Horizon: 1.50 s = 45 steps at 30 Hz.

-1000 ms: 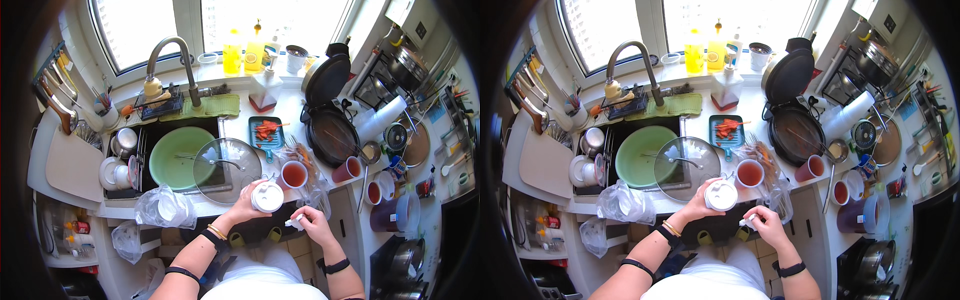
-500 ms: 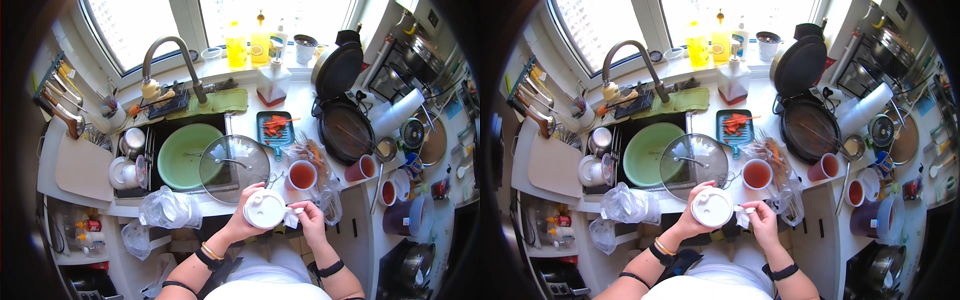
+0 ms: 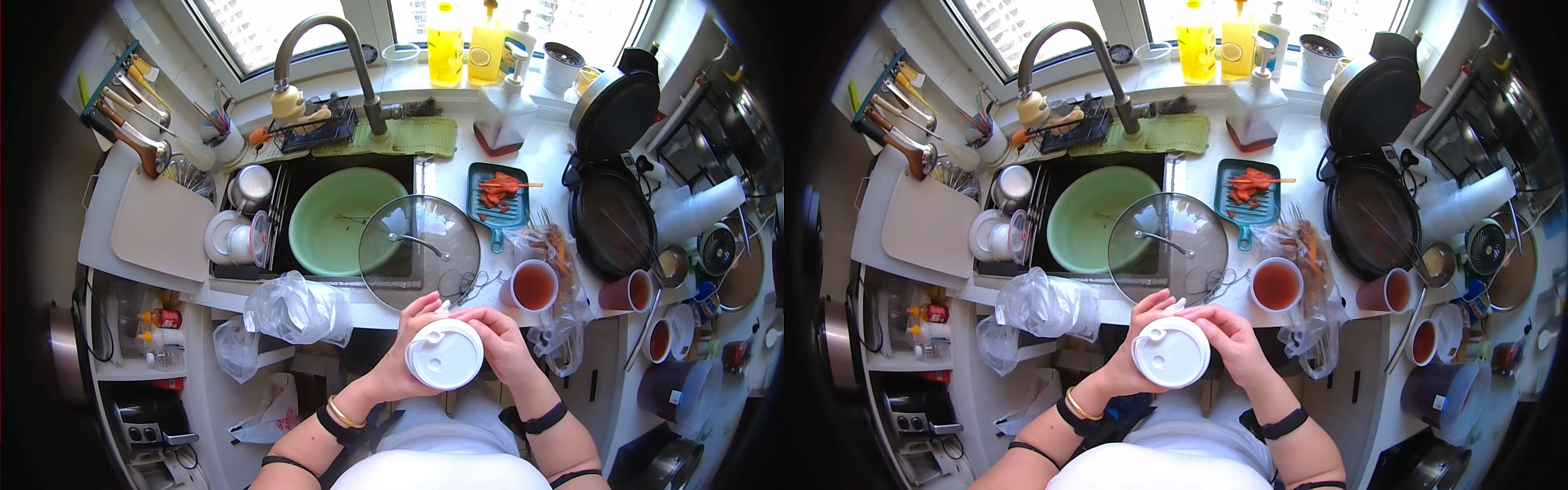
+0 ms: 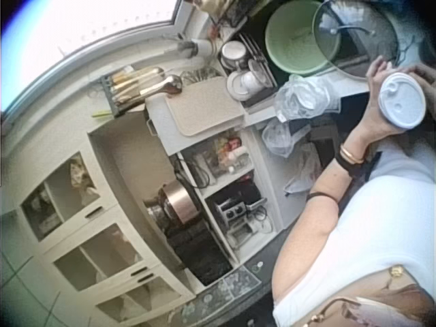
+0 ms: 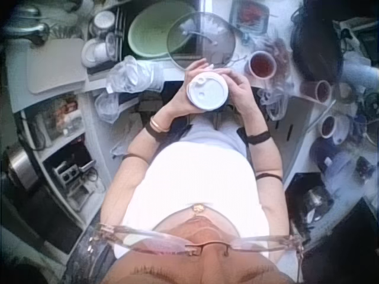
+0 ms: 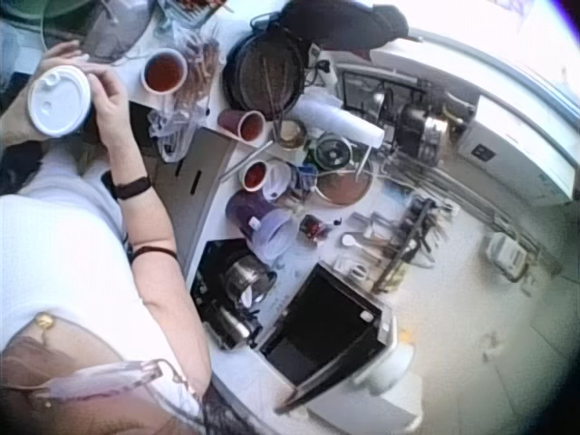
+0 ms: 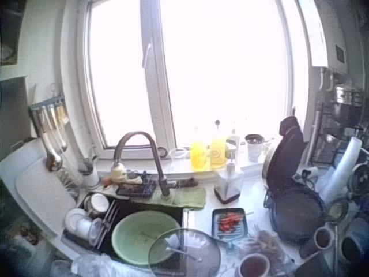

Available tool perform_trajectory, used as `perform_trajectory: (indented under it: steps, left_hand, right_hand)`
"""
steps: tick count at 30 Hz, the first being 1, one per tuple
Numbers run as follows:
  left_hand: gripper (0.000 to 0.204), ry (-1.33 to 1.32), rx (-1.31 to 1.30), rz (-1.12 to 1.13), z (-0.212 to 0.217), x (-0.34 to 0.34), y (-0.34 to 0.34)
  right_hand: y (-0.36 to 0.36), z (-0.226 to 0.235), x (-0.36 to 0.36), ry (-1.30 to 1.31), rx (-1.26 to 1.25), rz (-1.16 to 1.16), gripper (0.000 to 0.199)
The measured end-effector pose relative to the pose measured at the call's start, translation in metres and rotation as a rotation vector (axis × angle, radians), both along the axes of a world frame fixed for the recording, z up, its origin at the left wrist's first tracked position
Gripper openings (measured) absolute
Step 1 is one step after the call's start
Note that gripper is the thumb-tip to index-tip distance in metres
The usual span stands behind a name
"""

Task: The recorder strains solids from a large pot of liquid into a container and then stores several cups in the refrigerator.

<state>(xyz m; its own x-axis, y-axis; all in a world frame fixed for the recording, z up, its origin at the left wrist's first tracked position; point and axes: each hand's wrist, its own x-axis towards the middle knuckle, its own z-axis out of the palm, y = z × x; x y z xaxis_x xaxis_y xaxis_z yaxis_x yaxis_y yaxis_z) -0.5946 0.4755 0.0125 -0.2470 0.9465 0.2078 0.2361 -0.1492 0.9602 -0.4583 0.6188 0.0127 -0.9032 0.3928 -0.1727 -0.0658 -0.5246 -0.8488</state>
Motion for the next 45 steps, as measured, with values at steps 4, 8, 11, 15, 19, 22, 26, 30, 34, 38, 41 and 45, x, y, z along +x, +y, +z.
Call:
perform_trajectory:
  steps: [4, 8, 11, 15, 19, 22, 26, 30, 34, 38, 41, 45]
  left_hand:
    - [0.096, -0.047, 0.001, -0.011, 0.005, 0.004, 0.000]
    - [0.094, -0.083, -0.020, 0.001, 0.010, 0.007, 0.004]
    - [0.094, -0.096, -0.005, 0.035, 0.012, 0.004, 0.007]
    - [0.102, -0.030, 0.023, 0.037, 0.015, -0.010, 0.013]
    - [0.093, 0.086, 0.106, 0.114, 0.032, -0.033, 0.030]
    - [0.099, 0.368, 0.171, 0.264, 0.026, -0.060, 0.058]
    - [0.093, -0.145, 0.186, 0.326, 0.036, -0.081, 0.113]
    - [0.089, -0.188, 0.162, 0.402, 0.015, -0.110, 0.170]
    - [0.086, -0.266, 0.224, 0.471, -0.038, -0.134, 0.214]
    - [0.085, -0.312, 0.233, 0.594, -0.072, -0.141, 0.245]
    - [0.083, -0.310, 0.216, 0.636, -0.085, -0.145, 0.260]
    - [0.080, -0.279, 0.209, 0.659, -0.101, -0.148, 0.270]
  right_hand:
    - [0.006, -0.011, -0.004, -0.061, -0.043, 0.128, 0.021]
    - [0.013, -0.025, -0.009, -0.093, -0.094, 0.194, 0.020]
    - [0.013, -0.028, -0.009, -0.151, -0.037, 0.140, 0.022]
    - [0.012, -0.054, -0.003, -0.227, 0.162, -0.007, 0.020]
    - [0.008, -0.073, 0.012, -0.317, 0.264, 0.008, 0.019]
    - [0.009, -0.079, 0.023, -0.389, 0.375, 0.124, 0.019]
    - [0.009, -0.091, 0.042, -0.440, 0.364, 0.167, 0.020]
    - [0.009, -0.103, 0.064, -0.441, 0.362, 0.097, 0.020]
    - [0.011, -0.108, 0.084, -0.466, 0.356, 0.055, 0.020]
    - [0.012, -0.109, 0.097, -0.515, 0.317, 0.036, 0.020]
    - [0.014, -0.111, 0.103, -0.565, 0.307, 0.006, 0.020]
    - [0.017, -0.113, 0.108, -0.596, 0.281, -0.030, 0.020]
